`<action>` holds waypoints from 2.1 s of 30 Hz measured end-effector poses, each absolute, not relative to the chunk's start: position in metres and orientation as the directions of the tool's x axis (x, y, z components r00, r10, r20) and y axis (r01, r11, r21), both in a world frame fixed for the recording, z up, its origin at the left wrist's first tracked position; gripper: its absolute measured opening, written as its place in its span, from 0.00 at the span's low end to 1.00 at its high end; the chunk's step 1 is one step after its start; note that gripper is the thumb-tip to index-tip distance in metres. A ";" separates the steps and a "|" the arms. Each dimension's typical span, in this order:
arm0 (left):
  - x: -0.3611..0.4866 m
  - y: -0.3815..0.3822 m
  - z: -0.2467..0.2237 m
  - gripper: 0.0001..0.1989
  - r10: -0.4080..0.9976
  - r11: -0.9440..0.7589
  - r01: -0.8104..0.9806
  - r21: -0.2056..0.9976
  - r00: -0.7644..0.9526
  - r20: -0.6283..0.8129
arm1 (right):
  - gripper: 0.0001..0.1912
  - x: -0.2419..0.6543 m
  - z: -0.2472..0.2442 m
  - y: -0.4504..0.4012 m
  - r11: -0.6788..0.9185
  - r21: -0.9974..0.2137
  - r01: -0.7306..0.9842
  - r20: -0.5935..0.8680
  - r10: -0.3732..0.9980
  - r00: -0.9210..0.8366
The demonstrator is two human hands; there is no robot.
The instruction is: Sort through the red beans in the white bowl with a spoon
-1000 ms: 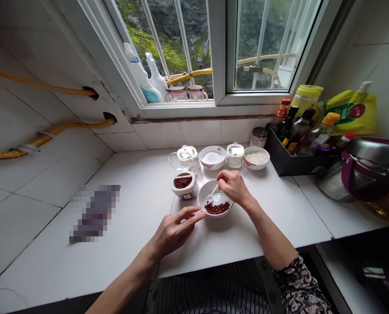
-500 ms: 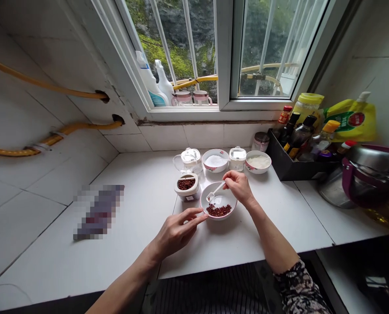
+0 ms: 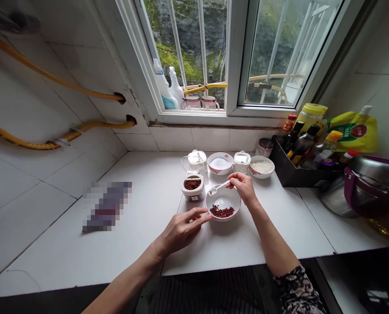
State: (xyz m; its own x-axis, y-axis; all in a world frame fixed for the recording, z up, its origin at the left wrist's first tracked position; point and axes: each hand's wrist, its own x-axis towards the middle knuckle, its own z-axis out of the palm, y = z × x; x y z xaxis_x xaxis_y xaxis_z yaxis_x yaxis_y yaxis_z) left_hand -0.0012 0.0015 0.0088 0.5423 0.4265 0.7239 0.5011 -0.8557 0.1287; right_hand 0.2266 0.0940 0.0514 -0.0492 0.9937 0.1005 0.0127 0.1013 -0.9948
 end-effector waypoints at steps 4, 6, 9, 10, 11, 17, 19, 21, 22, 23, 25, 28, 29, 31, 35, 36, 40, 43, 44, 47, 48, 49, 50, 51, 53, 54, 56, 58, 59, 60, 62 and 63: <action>0.000 0.001 0.010 0.16 0.415 -0.856 0.504 0.114 0.538 0.734 | 0.13 0.216 0.054 0.093 0.176 -0.984 0.001 0.176 0.984 -0.032; 0.000 0.001 0.009 0.16 0.412 -0.855 0.506 0.111 0.535 0.737 | 0.13 0.205 0.055 0.088 0.267 -0.963 0.030 0.266 0.963 -0.033; 0.001 0.001 0.008 0.16 0.418 -0.852 0.512 0.112 0.536 0.734 | 0.08 0.190 0.057 0.079 0.456 -0.867 0.203 0.451 0.890 -0.074; 0.001 0.002 0.008 0.16 0.420 -0.851 0.514 0.111 0.537 0.732 | 0.06 0.186 0.058 0.077 0.538 -0.796 0.278 0.531 0.841 -0.104; 0.001 0.002 0.008 0.16 0.420 -0.850 0.515 0.108 0.539 0.730 | 0.06 0.184 0.058 0.075 0.621 -0.704 0.344 0.615 0.776 -0.141; 0.000 0.002 0.010 0.16 0.414 -0.853 0.511 0.107 0.539 0.733 | 0.08 0.192 0.063 0.073 0.816 -0.307 0.490 0.875 0.445 -0.193; 0.001 0.001 0.011 0.16 0.411 -0.854 0.510 0.106 0.535 0.738 | 0.08 0.200 0.064 0.073 0.799 -0.322 0.508 0.884 0.445 -0.140; 0.001 0.001 0.012 0.16 0.412 -0.854 0.509 0.110 0.531 0.740 | 0.07 0.210 0.065 0.073 0.770 -0.393 0.503 0.862 0.499 -0.091; 0.001 0.001 0.012 0.16 0.414 -0.854 0.508 0.113 0.531 0.739 | 0.06 0.216 0.065 0.073 0.746 -0.441 0.499 0.834 0.546 -0.080; 0.000 0.001 0.012 0.16 0.416 -0.854 0.506 0.116 0.532 0.738 | 0.06 0.221 0.065 0.074 0.715 -0.490 0.499 0.794 0.602 -0.083; 0.000 0.001 0.011 0.16 0.417 -0.857 0.501 0.121 0.536 0.734 | 0.06 0.232 0.065 0.076 0.640 -0.559 0.527 0.691 0.711 -0.131; -0.001 0.001 0.009 0.16 0.421 -0.858 0.497 0.127 0.539 0.729 | 0.07 0.243 0.063 0.080 0.570 -0.556 0.605 0.561 0.794 -0.232; -0.002 0.001 0.009 0.16 0.423 -0.857 0.498 0.129 0.540 0.728 | 0.08 0.244 0.063 0.081 0.566 -0.541 0.623 0.536 0.802 -0.263; -0.002 0.001 0.008 0.16 0.425 -0.857 0.498 0.131 0.539 0.727 | 0.08 0.243 0.060 0.082 0.570 -0.515 0.640 0.502 0.806 -0.314; -0.002 0.001 0.006 0.17 0.426 -0.859 0.493 0.137 0.541 0.725 | 0.10 0.231 0.054 0.080 0.591 -0.516 0.620 0.449 0.803 -0.392; -0.002 0.001 0.006 0.17 0.428 -0.858 0.494 0.138 0.541 0.724 | 0.10 0.228 0.052 0.080 0.594 -0.526 0.609 0.435 0.803 -0.407; -0.002 0.001 0.006 0.17 0.429 -0.856 0.499 0.136 0.538 0.726 | 0.10 0.223 0.050 0.079 0.558 -0.594 0.580 0.402 0.830 -0.387; -0.002 0.001 0.007 0.17 0.429 -0.857 0.495 0.140 0.539 0.724 | 0.08 0.226 0.054 0.079 0.485 -0.698 0.526 0.378 0.874 -0.304; -0.002 0.001 0.007 0.18 0.430 -0.858 0.494 0.142 0.539 0.724 | 0.08 0.227 0.055 0.079 0.450 -0.744 0.494 0.357 0.893 -0.275; -0.002 0.001 0.008 0.18 0.429 -0.858 0.494 0.143 0.534 0.728 | 0.07 0.230 0.057 0.081 0.345 -0.848 0.402 0.287 0.937 -0.200; -0.002 0.001 0.008 0.17 0.426 -0.858 0.494 0.140 0.533 0.731 | 0.06 0.230 0.057 0.081 0.317 -0.869 0.380 0.267 0.947 -0.178; -0.002 0.001 0.008 0.17 0.424 -0.858 0.496 0.137 0.532 0.733 | 0.06 0.230 0.057 0.082 0.291 -0.887 0.359 0.248 0.955 -0.161; -0.001 0.001 0.008 0.16 0.420 -0.858 0.496 0.132 0.531 0.736 | 0.06 0.230 0.057 0.083 0.263 -0.905 0.333 0.226 0.963 -0.147; -0.001 0.001 0.008 0.16 0.417 -0.858 0.497 0.128 0.530 0.738 | 0.06 0.230 0.057 0.084 0.234 -0.925 0.301 0.200 0.970 -0.138; -0.001 0.001 0.007 0.16 0.414 -0.859 0.497 0.125 0.529 0.741 | 0.05 0.230 0.056 0.086 0.176 -0.958 0.225 0.151 0.981 -0.123; -0.001 0.002 0.007 0.16 0.415 -0.859 0.496 0.125 0.532 0.738 | 0.05 0.230 0.056 0.087 0.152 -0.970 0.192 0.131 0.985 -0.115; -0.002 0.001 0.007 0.18 0.419 -0.858 0.497 0.128 0.535 0.733 | 0.05 0.230 0.056 0.089 0.120 -0.982 0.147 0.106 0.989 -0.102; -0.002 0.001 0.007 0.19 0.424 -0.857 0.499 0.130 0.538 0.729 | 0.05 0.230 0.056 0.090 0.108 -0.986 0.130 0.096 0.991 -0.091; -0.002 0.001 0.007 0.19 0.425 -0.857 0.499 0.131 0.538 0.728 | 0.05 0.230 0.055 0.090 0.107 -0.986 0.129 0.096 0.991 -0.088; -0.002 0.001 0.008 0.19 0.426 -0.857 0.499 0.132 0.539 0.726 | 0.05 0.229 0.055 0.090 0.109 -0.985 0.131 0.099 0.992 -0.084; -0.001 0.001 0.009 0.17 0.423 -0.858 0.496 0.131 0.538 0.729 | 0.06 0.229 0.055 0.089 0.120 -0.983 0.140 0.110 0.991 -0.077; -0.001 0.001 0.009 0.17 0.421 -0.858 0.496 0.130 0.536 0.731 | 0.06 0.228 0.055 0.089 0.125 -0.982 0.143 0.115 0.991 -0.075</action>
State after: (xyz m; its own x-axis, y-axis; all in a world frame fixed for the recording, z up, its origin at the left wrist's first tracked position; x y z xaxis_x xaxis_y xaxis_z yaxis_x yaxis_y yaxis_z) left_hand -0.0012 0.0006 0.0095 0.5363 0.4211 0.7315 0.4963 -0.8583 0.1303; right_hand 0.2284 0.0890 0.0547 -0.0754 0.9905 0.1149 0.1434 0.1248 -0.9818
